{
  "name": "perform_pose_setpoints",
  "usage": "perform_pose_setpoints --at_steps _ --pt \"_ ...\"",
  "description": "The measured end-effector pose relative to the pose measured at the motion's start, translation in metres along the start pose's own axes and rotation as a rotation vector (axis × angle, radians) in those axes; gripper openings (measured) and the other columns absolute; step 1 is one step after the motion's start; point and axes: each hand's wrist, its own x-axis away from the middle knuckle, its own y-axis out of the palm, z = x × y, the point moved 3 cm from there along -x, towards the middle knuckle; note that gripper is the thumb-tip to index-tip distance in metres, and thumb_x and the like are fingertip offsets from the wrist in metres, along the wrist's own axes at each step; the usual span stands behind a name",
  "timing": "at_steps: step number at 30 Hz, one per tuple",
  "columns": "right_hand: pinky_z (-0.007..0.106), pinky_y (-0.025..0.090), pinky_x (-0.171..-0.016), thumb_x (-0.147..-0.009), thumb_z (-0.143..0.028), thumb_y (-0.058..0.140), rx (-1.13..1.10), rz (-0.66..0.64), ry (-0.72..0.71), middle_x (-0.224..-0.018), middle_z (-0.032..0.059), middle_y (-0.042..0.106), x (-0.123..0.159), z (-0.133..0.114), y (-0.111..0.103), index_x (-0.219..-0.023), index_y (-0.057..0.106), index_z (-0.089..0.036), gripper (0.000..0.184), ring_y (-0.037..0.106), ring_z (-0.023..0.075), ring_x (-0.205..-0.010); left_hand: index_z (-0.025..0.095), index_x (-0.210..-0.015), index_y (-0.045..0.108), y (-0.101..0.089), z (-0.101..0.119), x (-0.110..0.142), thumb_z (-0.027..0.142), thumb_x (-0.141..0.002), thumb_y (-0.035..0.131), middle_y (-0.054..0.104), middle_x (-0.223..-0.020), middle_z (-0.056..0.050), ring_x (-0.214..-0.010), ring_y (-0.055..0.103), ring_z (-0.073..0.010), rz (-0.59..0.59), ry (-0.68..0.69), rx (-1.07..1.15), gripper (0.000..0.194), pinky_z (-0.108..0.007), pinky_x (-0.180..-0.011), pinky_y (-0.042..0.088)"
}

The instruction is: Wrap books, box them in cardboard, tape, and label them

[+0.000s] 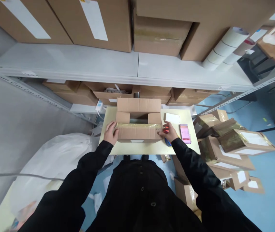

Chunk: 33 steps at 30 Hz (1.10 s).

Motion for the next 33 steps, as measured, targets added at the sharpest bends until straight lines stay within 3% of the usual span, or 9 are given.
perform_pose_setpoints --at_steps 5,10,14,16,19,23,27,30,33 --pt "0.05 0.044 -0.095 -0.05 -0.046 0.08 -0.103 0.001 -0.016 -0.14 0.0209 0.038 -0.08 -0.023 -0.012 -0.138 0.032 -0.019 0.103 0.043 0.0336 -0.125 0.013 -0.136 0.042 0.004 0.007 0.002 0.025 -0.084 0.041 0.043 -0.142 -0.015 -0.134 0.038 -0.0231 -0.091 -0.035 0.001 0.053 -0.04 -0.112 0.032" --pt "0.045 0.049 -0.086 -0.062 -0.055 0.071 -0.193 -0.028 -0.001 -0.131 0.0159 0.048 -0.128 -0.041 -0.004 -0.145 0.018 -0.025 0.103 0.055 0.0272 -0.11 0.016 -0.144 0.03 0.005 0.004 0.012 0.027 -0.085 0.04 0.037 -0.147 -0.011 -0.137 0.033 -0.0223 -0.21 -0.131 0.076 0.062 -0.039 -0.113 0.028" --pt "0.043 0.051 -0.081 -0.078 -0.058 0.053 -0.07 -0.011 -0.225 -0.1 0.0079 0.06 -0.099 -0.052 -0.004 -0.133 0.044 -0.023 0.067 0.061 0.0217 -0.087 0.012 -0.147 0.02 0.003 -0.003 0.015 0.027 -0.084 0.041 0.023 -0.153 -0.011 -0.14 0.025 -0.0219 -0.228 -0.113 0.142 0.069 -0.039 -0.114 0.022" --pt "0.045 0.049 -0.087 -0.08 -0.053 0.054 0.098 -0.024 -0.372 -0.095 0.0092 0.059 -0.074 -0.051 -0.001 -0.108 0.063 -0.019 0.046 0.059 0.024 -0.09 0.012 -0.148 0.014 0.002 -0.006 0.015 0.026 -0.084 0.04 0.015 -0.155 -0.012 -0.141 0.021 -0.0216 -0.227 -0.101 0.185 0.071 -0.04 -0.114 0.021" --pt "0.047 0.043 -0.098 -0.08 -0.042 0.056 0.336 0.009 -0.493 -0.106 0.0137 0.055 -0.044 -0.039 0.008 -0.084 0.068 -0.018 0.027 0.053 0.0287 -0.106 0.012 -0.149 0.012 0.0 -0.005 0.014 0.024 -0.083 0.039 0.011 -0.156 -0.013 -0.143 0.015 -0.0212 -0.232 -0.075 0.132 0.072 -0.042 -0.115 0.02" --pt "0.045 0.039 -0.104 -0.084 -0.03 0.049 0.383 0.079 -0.435 -0.121 0.0142 0.048 -0.031 -0.023 0.03 -0.095 0.064 -0.019 0.022 0.047 0.027 -0.12 0.012 -0.147 0.019 -0.003 0.018 0.006 0.02 -0.083 0.038 0.005 -0.157 -0.013 -0.144 0.011 -0.0246 -0.285 0.0 -0.102 0.068 -0.046 -0.114 0.02" --pt "0.044 0.035 -0.108 -0.085 -0.031 0.047 0.355 0.077 -0.379 -0.129 0.0141 0.045 -0.031 -0.023 0.037 -0.1 0.062 -0.02 0.024 0.042 0.0255 -0.126 0.012 -0.144 0.028 0.012 0.052 -0.011 0.041 -0.078 0.051 0.015 -0.154 -0.016 -0.143 0.006 -0.0358 -0.507 0.2 -0.38 0.076 -0.061 -0.111 -0.002" --pt "0.044 0.038 -0.104 -0.084 -0.038 0.047 0.321 0.069 -0.333 -0.136 0.0137 0.043 -0.024 -0.014 0.011 -0.111 0.058 -0.02 0.034 0.041 0.0261 -0.128 0.007 -0.146 0.022 0.025 0.063 -0.02 0.061 -0.07 0.055 0.017 -0.153 -0.021 -0.142 0.009 -0.0385 -0.619 0.277 -0.458 0.099 -0.061 -0.108 -0.013" --pt "0.045 0.047 -0.091 -0.086 -0.044 0.042 0.338 0.211 -0.094 -0.123 0.0159 0.056 -0.006 0.017 -0.031 -0.117 0.054 -0.017 0.043 0.056 0.0269 -0.111 0.006 -0.147 0.015 0.032 0.062 -0.021 0.069 -0.066 0.055 0.015 -0.153 -0.021 -0.142 0.009 -0.0376 -0.642 0.287 -0.481 0.11 -0.059 -0.108 -0.016"
